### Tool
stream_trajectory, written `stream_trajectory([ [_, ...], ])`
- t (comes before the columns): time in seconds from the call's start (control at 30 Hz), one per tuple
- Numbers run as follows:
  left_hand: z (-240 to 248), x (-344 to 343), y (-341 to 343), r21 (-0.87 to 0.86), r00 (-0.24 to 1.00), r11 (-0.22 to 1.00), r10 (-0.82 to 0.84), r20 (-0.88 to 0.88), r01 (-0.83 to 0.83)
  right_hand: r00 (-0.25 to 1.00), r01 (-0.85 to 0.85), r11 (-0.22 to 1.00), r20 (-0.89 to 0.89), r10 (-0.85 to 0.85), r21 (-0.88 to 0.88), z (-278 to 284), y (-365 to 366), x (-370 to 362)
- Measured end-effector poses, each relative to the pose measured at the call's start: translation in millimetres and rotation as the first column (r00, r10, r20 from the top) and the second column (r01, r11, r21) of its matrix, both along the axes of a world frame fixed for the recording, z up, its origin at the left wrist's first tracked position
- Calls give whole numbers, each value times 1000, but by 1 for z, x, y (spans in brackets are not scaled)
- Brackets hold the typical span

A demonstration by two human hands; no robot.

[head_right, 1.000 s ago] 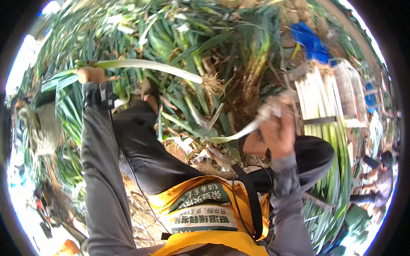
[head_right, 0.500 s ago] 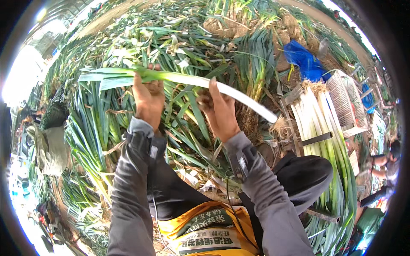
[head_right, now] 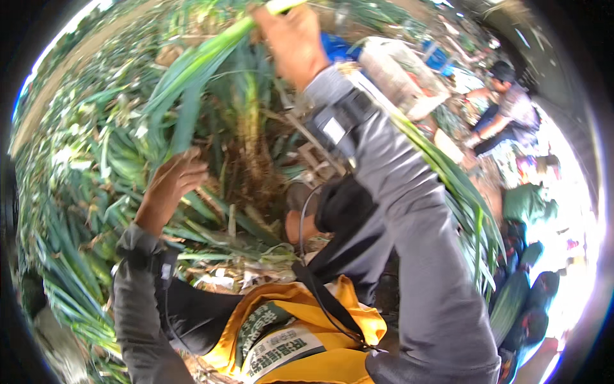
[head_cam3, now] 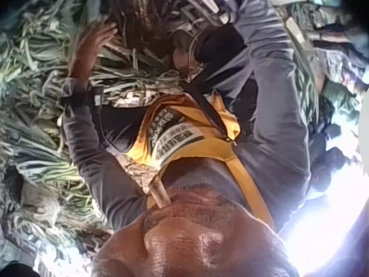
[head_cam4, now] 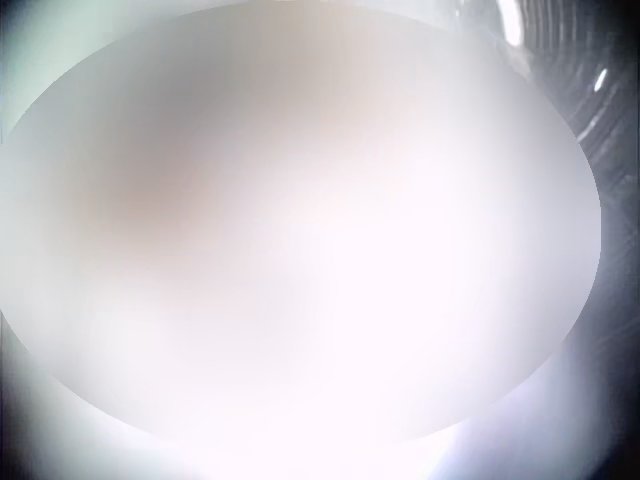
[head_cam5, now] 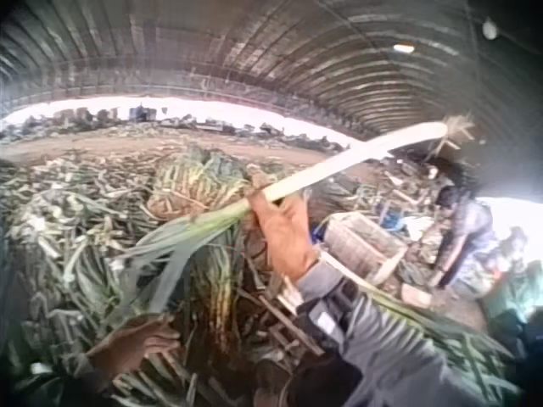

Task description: The recorder is peeling outer layers off leeks and cleaning them for processing.

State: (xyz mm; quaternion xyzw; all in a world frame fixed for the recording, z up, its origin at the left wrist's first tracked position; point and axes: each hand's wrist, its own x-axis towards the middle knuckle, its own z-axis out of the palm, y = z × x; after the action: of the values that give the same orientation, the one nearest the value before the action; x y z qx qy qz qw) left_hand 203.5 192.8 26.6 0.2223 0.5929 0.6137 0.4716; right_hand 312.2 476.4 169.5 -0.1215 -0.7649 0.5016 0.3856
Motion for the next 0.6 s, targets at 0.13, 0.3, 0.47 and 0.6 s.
stream_trajectory([
  [0.13, -2, 9, 1, 20, 999, 999, -36, -30, 37, 726, 573, 574, -36, -687, 586, 103, 89, 105],
  [0.3, -9, 11, 26, 31, 999, 999, -29, 30, 28, 425, 115, -711, -682, -596, 693, 177, 247, 321],
  [0.47, -16, 1, 17, -31, 996, 997, 78, 48, -76, 237, -295, 183, 257, -937, 938, 114, 233, 398],
  [0.6, -21, 0, 24, -60, 989, 989, 136, 54, -133, 27, -393, 702, 771, -636, 594, 3, 233, 411],
])
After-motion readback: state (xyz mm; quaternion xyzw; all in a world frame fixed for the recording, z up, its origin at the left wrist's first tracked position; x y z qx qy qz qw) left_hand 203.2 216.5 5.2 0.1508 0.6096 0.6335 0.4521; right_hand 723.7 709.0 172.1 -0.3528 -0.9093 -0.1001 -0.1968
